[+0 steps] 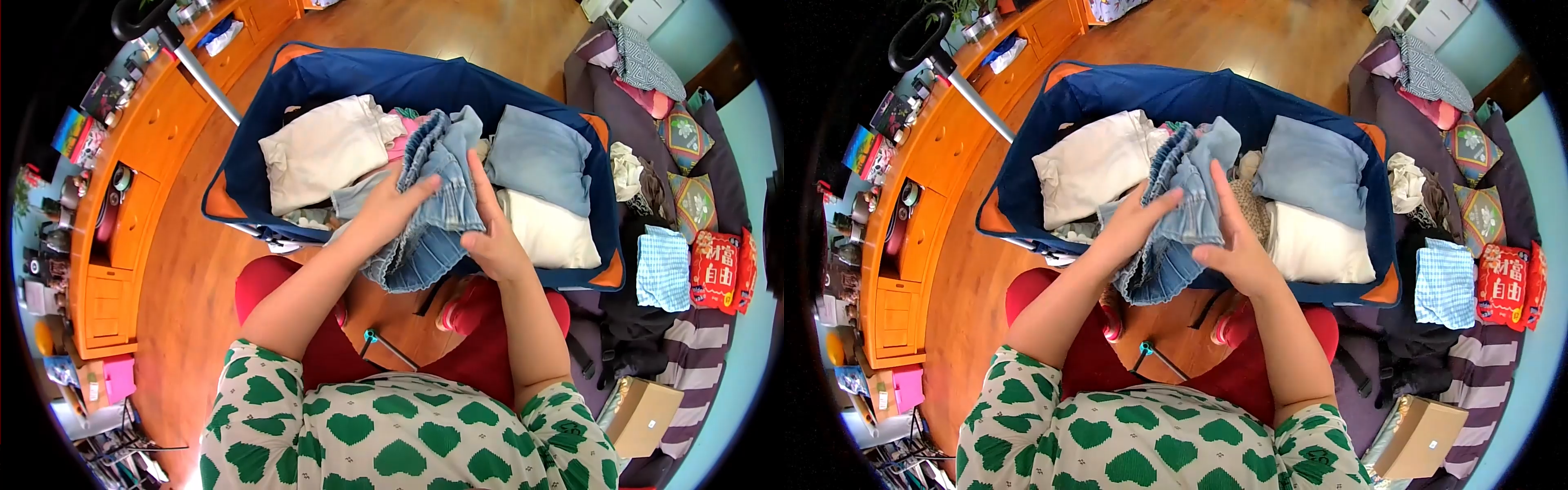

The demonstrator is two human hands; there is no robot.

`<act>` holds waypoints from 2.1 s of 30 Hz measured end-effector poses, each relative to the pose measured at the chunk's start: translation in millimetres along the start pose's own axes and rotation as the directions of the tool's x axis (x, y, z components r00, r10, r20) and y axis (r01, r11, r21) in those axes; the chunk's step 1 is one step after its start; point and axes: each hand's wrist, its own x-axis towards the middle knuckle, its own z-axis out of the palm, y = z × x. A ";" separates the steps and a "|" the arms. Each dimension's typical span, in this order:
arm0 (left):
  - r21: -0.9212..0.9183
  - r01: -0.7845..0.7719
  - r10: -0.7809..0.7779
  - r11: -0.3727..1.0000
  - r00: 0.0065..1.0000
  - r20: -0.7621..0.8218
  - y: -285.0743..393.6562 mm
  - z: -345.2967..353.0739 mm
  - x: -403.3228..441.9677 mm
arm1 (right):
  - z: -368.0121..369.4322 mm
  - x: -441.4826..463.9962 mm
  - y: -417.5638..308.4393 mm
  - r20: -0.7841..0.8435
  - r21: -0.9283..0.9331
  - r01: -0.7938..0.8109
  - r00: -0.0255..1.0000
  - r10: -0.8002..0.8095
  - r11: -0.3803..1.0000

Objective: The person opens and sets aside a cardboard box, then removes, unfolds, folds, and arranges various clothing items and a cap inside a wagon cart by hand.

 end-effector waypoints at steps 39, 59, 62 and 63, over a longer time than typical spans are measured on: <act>0.394 -0.088 0.014 0.915 0.982 0.188 39.1 12.8 -38.3 | 9.5 -17.1 -33.4 -0.156 -0.548 0.090 0.966 -0.207 0.832; 0.255 -0.570 0.559 0.781 0.820 0.122 -20.3 79.0 -87.4 | 30.7 -34.8 -52.6 -0.058 -0.474 0.022 0.997 -0.056 0.880; 0.150 -0.590 0.581 0.793 0.807 0.107 -25.0 86.1 -91.6 | 27.7 -39.3 -52.0 -0.132 -0.500 -0.011 0.989 -0.064 0.866; -0.003 -0.491 0.489 0.871 0.868 0.088 -23.2 85.3 -92.1 | 31.5 -43.8 -51.7 -0.195 -0.482 -0.013 0.976 -0.093 0.876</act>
